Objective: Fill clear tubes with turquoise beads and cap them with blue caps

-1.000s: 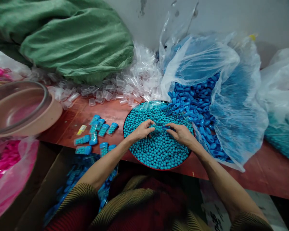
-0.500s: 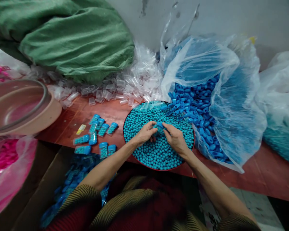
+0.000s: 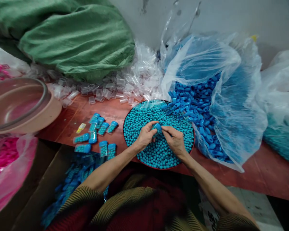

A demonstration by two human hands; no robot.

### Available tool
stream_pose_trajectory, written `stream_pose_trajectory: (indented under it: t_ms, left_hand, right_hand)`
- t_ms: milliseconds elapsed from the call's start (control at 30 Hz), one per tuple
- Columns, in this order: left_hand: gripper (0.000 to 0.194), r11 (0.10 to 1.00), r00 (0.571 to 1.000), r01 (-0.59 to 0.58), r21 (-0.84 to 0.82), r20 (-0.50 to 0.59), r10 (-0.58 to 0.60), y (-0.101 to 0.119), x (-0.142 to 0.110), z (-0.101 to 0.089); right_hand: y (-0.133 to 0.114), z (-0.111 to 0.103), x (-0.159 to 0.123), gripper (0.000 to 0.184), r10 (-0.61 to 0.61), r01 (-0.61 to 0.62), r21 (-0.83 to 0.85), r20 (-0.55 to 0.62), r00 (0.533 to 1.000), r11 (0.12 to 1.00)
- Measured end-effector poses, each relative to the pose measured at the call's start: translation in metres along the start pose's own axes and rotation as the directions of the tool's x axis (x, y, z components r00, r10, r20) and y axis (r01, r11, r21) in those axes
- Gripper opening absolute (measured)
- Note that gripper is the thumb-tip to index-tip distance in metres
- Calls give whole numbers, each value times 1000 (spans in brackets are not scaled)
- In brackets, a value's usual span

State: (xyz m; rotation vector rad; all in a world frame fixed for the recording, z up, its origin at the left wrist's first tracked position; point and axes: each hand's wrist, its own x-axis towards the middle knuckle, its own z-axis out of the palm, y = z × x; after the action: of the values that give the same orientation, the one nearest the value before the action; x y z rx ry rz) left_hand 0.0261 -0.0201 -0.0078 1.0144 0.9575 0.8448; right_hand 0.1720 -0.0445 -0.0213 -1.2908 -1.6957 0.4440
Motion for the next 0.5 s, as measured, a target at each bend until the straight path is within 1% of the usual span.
stream_pose_trajectory:
  t_ms: [67,100,167,200,267,333,400,433,500]
  left_hand:
    - [40,1000,999,13,-4,-32,-13,-1,-1,2]
    - [40,1000,999,17,2,-35,-17,-2,-1,1]
    - [40,1000,1000,18,25,0,-18,-2,-1,-4]
    - [41,999,999,15,43,37,-17,-1,0,-7]
    - [42,996,992,3,86,123,-13,1,1,-14]
    - [40,992,983,-16,127,183,-7,3,1,-19]
    - [38,986,977,-42,162,212,7,6,-1,-20]
    - [37,982,975,-56,178,220,15,7,-2,-20]
    - [36,977,972,-73,202,234,24,8,-4,-19]
  right_hand:
    - [0,2,-2,20,4,-4,24,-3,1000,1000]
    - [1,1,-2,20,11,-11,43,15,1000,999]
    - [6,-4,1,18,49,-61,122,101,994,991]
    - [8,-8,4,18,88,-119,188,166,982,975]
    - [12,-16,11,25,200,-298,328,299,933,897]
    - [13,-21,18,39,313,-467,429,381,870,773]
    - [11,-20,24,53,408,-556,488,383,829,673]
    - [8,-17,26,58,447,-577,509,364,817,639]
    - [5,-12,29,62,513,-588,546,305,802,596]
